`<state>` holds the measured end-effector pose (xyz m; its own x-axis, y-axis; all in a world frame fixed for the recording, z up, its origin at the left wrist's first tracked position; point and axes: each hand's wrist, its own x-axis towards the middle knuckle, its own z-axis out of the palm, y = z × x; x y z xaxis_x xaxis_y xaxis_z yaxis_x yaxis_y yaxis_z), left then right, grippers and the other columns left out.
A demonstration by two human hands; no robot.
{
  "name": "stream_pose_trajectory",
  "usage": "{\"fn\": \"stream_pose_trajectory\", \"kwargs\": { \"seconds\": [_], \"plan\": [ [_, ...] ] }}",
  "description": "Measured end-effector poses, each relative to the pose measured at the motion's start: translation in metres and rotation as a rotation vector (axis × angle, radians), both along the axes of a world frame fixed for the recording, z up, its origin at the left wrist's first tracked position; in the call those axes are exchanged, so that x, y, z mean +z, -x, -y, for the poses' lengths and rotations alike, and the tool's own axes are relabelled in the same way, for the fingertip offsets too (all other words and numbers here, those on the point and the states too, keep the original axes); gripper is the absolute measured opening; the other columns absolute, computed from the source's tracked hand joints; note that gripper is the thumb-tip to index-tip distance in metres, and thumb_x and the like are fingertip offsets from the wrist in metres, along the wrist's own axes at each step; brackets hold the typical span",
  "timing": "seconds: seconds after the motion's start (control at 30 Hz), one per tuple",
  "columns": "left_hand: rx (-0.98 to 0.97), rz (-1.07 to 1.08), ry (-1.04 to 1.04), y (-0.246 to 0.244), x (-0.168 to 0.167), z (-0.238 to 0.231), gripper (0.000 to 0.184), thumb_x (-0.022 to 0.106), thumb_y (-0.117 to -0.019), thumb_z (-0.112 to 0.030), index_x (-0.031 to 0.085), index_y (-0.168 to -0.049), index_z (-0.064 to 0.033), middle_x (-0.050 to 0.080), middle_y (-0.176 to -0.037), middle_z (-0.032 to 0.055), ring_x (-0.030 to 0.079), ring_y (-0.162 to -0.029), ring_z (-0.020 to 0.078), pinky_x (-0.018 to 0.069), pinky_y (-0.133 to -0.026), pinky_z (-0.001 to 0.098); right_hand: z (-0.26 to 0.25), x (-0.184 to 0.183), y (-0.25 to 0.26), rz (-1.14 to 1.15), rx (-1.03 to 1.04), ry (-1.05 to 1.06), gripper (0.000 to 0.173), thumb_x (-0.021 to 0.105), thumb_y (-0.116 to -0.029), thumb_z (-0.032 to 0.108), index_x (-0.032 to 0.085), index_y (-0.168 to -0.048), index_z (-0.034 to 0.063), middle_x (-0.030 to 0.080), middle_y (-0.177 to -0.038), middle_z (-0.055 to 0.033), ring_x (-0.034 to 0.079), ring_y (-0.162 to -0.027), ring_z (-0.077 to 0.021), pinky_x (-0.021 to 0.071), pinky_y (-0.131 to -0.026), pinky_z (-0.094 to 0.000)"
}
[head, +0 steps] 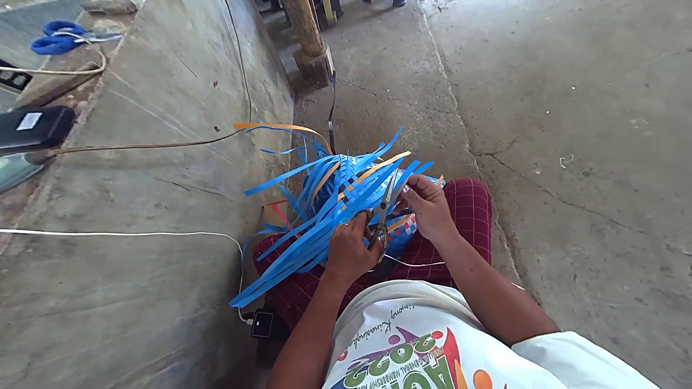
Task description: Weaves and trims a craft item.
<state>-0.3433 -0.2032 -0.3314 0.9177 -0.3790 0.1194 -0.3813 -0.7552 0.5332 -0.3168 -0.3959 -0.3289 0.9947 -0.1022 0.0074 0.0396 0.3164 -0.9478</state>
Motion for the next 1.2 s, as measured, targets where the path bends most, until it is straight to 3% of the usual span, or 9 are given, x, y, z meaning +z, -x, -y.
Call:
{"fn": "stream_pose_trajectory", "kwargs": {
  "seconds": [0.2, 0.43, 0.63, 0.8, 0.93, 1.03, 1.13, 1.2],
  "plan": [
    [0.004, 0.083, 0.01, 0.0, -0.005, -0.001, 0.033, 0.064, -0.0901, -0.012, 0.07, -0.117, 0.0062, 0.074, -0.088, 0.0168, 0.073, -0.077, 0.0331, 0.0575, -0.073, 0.0507, 0.0, 0.006, 0.002, 0.022, -0.012, 0.02, 0.014, 0.052, -0.1024, 0.003, 0.065, -0.106, 0.0055, 0.071, -0.089, -0.0026, 0.07, -0.07, -0.0118, 0.0631, -0.067, -0.0296],
    [-0.007, 0.104, 0.032, -0.002, 0.006, -0.004, 0.041, 0.066, -0.0851, -0.02, 0.068, -0.116, 0.0063, 0.072, -0.084, 0.0112, 0.071, -0.078, 0.0295, 0.0566, -0.073, 0.0491, -0.008, 0.005, 0.007, 0.112, 0.036, 0.224, 0.012, 0.055, -0.1002, 0.001, 0.065, -0.106, 0.0022, 0.07, -0.089, -0.0001, 0.068, -0.075, -0.0062, 0.0606, -0.072, -0.0241],
    [-0.012, 0.1, 0.06, -0.004, 0.005, -0.006, 0.034, 0.063, -0.0915, -0.013, 0.069, -0.119, 0.0066, 0.074, -0.088, 0.0165, 0.073, -0.078, 0.0326, 0.0582, -0.072, 0.05, -0.008, 0.006, 0.006, 0.169, 0.013, 0.326, 0.01, 0.056, -0.0997, 0.002, 0.065, -0.105, 0.0016, 0.067, -0.086, 0.0007, 0.065, -0.072, -0.0032, 0.0583, -0.07, -0.0213],
    [0.027, 0.115, 0.061, -0.004, 0.005, -0.009, 0.04, 0.065, -0.0878, -0.018, 0.069, -0.12, 0.0067, 0.074, -0.089, 0.0151, 0.073, -0.08, 0.0309, 0.0581, -0.074, 0.0499, -0.011, -0.002, 0.008, 0.191, 0.02, 0.399, 0.01, 0.06, -0.0985, 0.006, 0.066, -0.104, -0.0004, 0.068, -0.087, -0.0007, 0.063, -0.074, -0.0002, 0.0559, -0.071, -0.0186],
    [0.05, 0.111, 0.027, -0.005, 0.007, -0.014, 0.037, 0.064, -0.0905, -0.015, 0.069, -0.121, 0.0062, 0.075, -0.09, 0.0159, 0.073, -0.079, 0.0327, 0.0578, -0.075, 0.0518, -0.007, -0.006, 0.007, 0.162, 0.024, 0.383, 0.011, 0.06, -0.0986, 0.006, 0.065, -0.105, 0.0001, 0.067, -0.087, 0.0006, 0.062, -0.073, -0.0001, 0.055, -0.07, -0.0177],
    [0.09, 0.115, -0.007, -0.004, 0.006, -0.022, 0.035, 0.064, -0.0922, -0.014, 0.07, -0.121, 0.005, 0.075, -0.089, 0.0169, 0.074, -0.078, 0.0338, 0.0584, -0.074, 0.053, 0.002, -0.017, 0.007, 0.096, 0.024, 0.249, 0.012, 0.054, -0.1005, 0.005, 0.064, -0.108, 0.0032, 0.069, -0.088, -0.0002, 0.068, -0.078, -0.0065, 0.0593, -0.075, -0.0259],
    [0.172, 0.057, 0.021, -0.001, 0.006, -0.034, 0.036, 0.062, -0.0937, -0.018, 0.069, -0.124, 0.0021, 0.075, -0.089, 0.0148, 0.073, -0.077, 0.0304, 0.0592, -0.072, 0.0507, 0.007, -0.038, 0.002, -0.063, 0.013, -0.219, 0.031, 0.032, -0.1053, 0.01, 0.063, -0.103, 0.0099, 0.071, -0.081, -0.0013, 0.071, -0.078, -0.0152, 0.0607, -0.08, -0.0368],
    [0.215, 0.008, 0.076, 0.0, 0.005, -0.041, 0.038, 0.062, -0.0935, -0.016, 0.067, -0.127, 0.002, 0.075, -0.091, 0.0145, 0.073, -0.079, 0.0285, 0.0594, -0.074, 0.0493, 0.006, -0.043, -0.001, -0.318, -0.033, -0.525, 0.046, 0.017, -0.1117, 0.021, 0.061, -0.101, 0.0091, 0.064, -0.066, -0.0002, 0.069, -0.065, -0.0178, 0.0619, -0.078, -0.0419]
  ]
}}
